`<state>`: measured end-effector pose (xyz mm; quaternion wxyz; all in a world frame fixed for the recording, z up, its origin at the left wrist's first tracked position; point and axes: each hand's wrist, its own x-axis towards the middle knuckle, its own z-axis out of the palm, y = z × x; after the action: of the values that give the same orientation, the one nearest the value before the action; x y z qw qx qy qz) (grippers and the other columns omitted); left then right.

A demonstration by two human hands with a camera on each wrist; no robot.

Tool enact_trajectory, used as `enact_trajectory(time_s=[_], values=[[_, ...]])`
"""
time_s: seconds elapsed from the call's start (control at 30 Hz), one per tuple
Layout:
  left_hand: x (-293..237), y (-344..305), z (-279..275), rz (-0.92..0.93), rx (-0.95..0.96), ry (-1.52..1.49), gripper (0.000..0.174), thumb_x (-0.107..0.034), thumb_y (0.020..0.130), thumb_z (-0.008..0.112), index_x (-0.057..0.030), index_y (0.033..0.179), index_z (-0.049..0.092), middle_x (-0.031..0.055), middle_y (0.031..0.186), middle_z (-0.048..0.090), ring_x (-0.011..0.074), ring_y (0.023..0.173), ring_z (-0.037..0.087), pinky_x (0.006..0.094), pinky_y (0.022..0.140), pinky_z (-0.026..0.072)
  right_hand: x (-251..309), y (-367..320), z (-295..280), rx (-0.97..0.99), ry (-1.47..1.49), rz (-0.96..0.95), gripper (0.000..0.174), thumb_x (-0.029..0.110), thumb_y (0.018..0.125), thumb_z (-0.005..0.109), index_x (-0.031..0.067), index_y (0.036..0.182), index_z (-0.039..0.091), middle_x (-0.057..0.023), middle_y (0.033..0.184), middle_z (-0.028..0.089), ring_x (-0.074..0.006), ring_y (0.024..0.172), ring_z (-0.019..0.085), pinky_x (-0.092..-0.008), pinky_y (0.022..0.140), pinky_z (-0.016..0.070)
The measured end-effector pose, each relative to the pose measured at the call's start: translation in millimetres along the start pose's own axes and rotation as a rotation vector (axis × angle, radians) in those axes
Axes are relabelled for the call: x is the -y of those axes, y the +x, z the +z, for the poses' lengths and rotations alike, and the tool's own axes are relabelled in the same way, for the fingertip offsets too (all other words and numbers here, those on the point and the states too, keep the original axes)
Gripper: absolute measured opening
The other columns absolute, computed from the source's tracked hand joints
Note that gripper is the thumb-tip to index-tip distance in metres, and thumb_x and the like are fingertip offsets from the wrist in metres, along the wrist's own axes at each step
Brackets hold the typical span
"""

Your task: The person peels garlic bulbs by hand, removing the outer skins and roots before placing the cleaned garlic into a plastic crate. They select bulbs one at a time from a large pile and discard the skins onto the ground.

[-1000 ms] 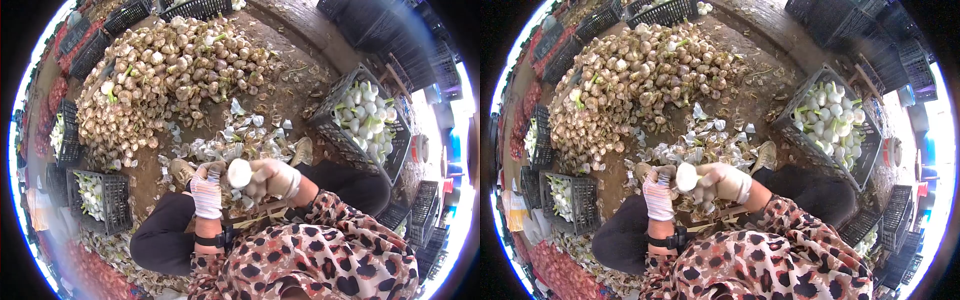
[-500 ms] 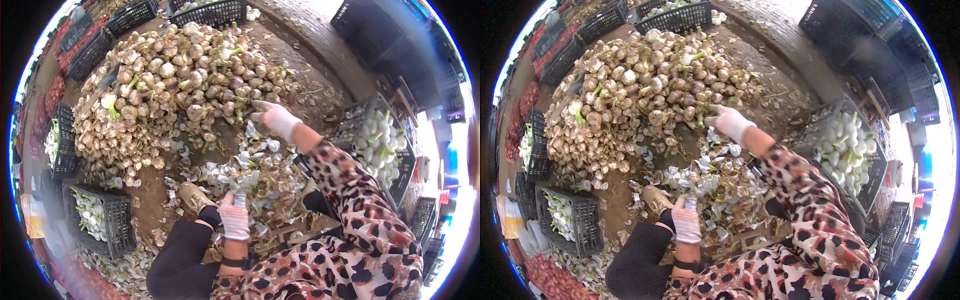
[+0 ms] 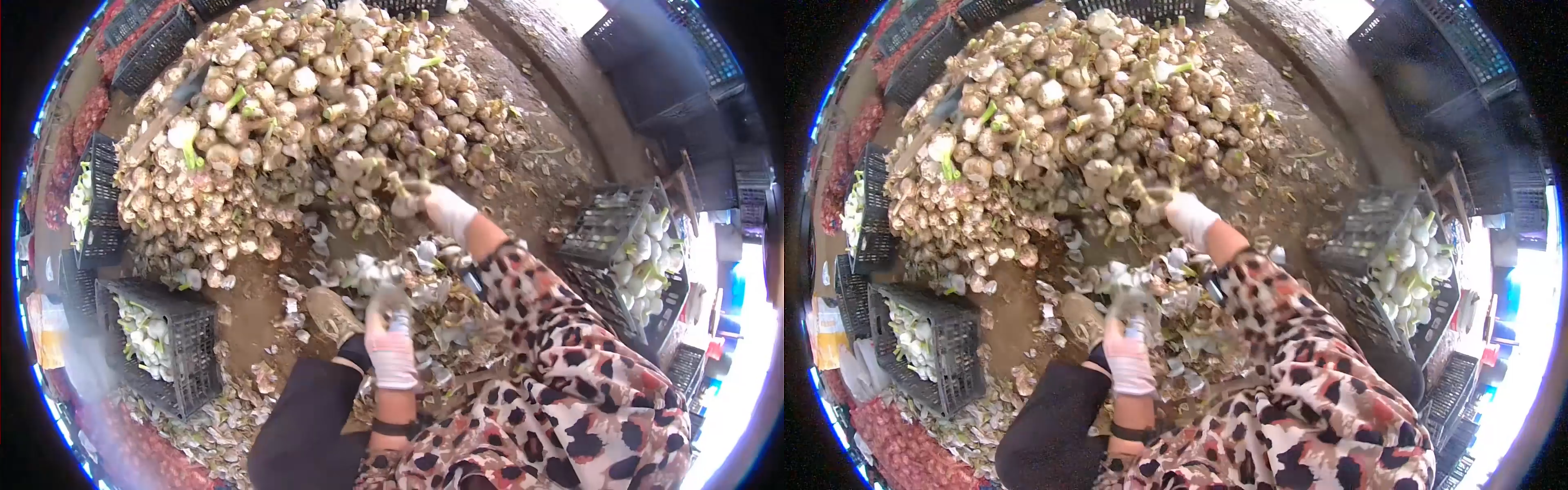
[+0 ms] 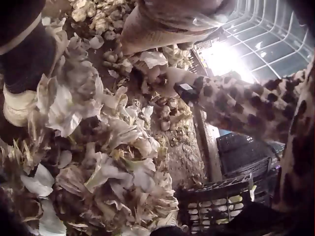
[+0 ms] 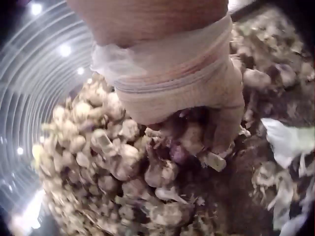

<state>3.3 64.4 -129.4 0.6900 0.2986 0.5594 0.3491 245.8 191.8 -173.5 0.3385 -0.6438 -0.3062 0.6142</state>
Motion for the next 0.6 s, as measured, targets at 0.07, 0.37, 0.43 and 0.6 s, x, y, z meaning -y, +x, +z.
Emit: enact_trajectory(time_s=[0.07, 0.37, 0.43, 0.6], values=[[-7.1, -1.8, 5.1, 0.068, 0.022, -0.111, 0.05, -0.008, 0.098, 0.063, -0.0008, 0.144, 0.047, 0.0121, 0.131, 0.059, 0.0219, 0.118, 0.057, 0.0321, 0.101, 0.0467, -1.7, -76.8, 21.5, 0.28, 0.486, 0.114, 0.062, 0.016, 0.097, 0.061, 0.0075, 0.152, 0.035, -0.0129, 0.123, 0.066, -0.0227, 0.098, 0.07, -0.0359, 0.078, 0.0591], [-16.9, -56.2, 10.0, 0.705, 0.229, 0.339, 0.08, -0.004, 0.072, 0.088, -0.0022, 0.142, 0.049, 0.0119, 0.136, 0.055, 0.0259, 0.123, 0.055, 0.0389, 0.106, 0.046, 24.7, -257.9, 46.1, 0.116, 0.327, -0.029, 0.05, 0.038, 0.094, 0.066, 0.0051, 0.131, 0.061, 0.0003, 0.103, 0.066, -0.008, 0.087, 0.059, -0.0266, 0.078, 0.0506], [-29.5, -69.4, 17.8, 0.98, 0.22, 0.605, 0.079, 0.0, 0.071, 0.085, -0.0032, 0.142, 0.049, 0.014, 0.135, 0.056, 0.0291, 0.123, 0.056, 0.0404, 0.106, 0.0458, 9.3, -256.7, 53.6, 0.051, 0.263, -0.163, 0.049, 0.035, 0.092, 0.067, 0.0023, 0.128, 0.062, -0.0026, 0.107, 0.068, -0.011, 0.094, 0.062, -0.028, 0.085, 0.0509], [-47.8, -100.6, 24.2, 1.171, 0.187, 0.893, 0.078, 0.005, 0.071, 0.082, -0.0053, 0.141, 0.05, 0.0161, 0.131, 0.058, 0.0324, 0.12, 0.058, 0.0414, 0.106, 0.0456, 22.7, -292.7, 50.2, 0.078, 0.271, -0.138, 0.039, 0.025, 0.091, 0.07, 0.0013, 0.122, 0.063, -0.0025, 0.105, 0.069, -0.0109, 0.092, 0.063, -0.0286, 0.084, 0.0518]])
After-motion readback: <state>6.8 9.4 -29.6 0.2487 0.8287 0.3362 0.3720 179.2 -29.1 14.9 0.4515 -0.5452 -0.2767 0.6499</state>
